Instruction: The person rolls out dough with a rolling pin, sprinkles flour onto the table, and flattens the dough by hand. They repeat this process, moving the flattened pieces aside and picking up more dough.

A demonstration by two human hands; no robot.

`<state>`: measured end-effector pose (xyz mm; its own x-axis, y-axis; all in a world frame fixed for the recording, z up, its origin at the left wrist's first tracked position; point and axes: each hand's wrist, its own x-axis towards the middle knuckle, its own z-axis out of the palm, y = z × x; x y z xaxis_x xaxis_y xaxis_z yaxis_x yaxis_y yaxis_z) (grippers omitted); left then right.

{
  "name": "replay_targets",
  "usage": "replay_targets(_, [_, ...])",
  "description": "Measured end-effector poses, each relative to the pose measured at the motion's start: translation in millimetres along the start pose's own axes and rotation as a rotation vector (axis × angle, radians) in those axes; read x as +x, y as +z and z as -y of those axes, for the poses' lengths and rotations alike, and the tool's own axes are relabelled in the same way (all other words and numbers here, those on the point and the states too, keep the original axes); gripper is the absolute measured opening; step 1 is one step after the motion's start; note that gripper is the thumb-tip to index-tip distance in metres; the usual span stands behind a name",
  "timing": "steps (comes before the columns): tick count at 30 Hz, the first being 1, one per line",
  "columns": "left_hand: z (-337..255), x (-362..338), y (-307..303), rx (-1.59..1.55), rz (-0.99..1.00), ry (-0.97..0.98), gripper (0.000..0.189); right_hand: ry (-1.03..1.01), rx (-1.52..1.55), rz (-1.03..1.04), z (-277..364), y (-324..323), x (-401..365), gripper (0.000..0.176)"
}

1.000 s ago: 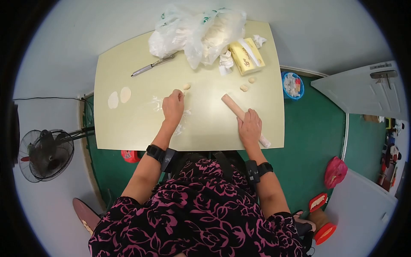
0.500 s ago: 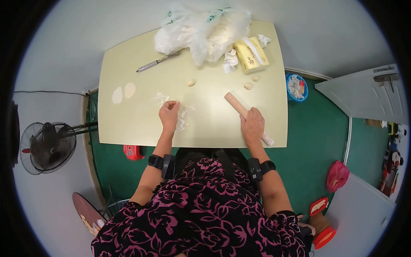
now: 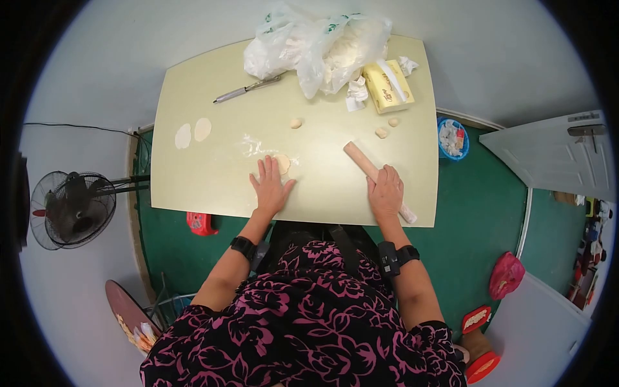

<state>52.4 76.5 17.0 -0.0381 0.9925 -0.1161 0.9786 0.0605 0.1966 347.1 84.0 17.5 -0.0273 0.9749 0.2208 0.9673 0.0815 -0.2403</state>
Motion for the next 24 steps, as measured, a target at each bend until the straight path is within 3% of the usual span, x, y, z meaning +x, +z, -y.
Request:
replay_targets(4, [-20.1,17.6,-6.0,0.054,0.032,0.097,0.084,-0.018,-0.007,-0.005,-0.5,1.1,0.1,0.038])
replay_targets(10, [1.2,30.8,13.9,0.062,-0.226,-0.337,0.063,-0.018,-0.007,-0.011,-0.9,0.4,0.4,0.037])
replay_targets(13, [26.5,28.9,7.9,0.001,-0.352,-0.277,0.048,-0.014,-0.006,-0.007,-0.6,0.6,0.7,0.037])
replay_targets(16, [21.7,35.0,-6.7,-0.207,-0.375,-0.411,0.037,-0.007,0.003,-0.011,-0.3,1.2,0.9,0.036])
replay_targets(19, [14.6,46.7,-7.5,-0.27,-0.313,-0.589,0.03,-0.01,0.0,-0.011,-0.2,0.4,0.9,0.036])
replay_targets(24, [29.5,57.4,-10.3,-0.388,-0.17,-0.563,0.026,-0.012,-0.009,-0.016,-0.6,0.7,0.2,0.037])
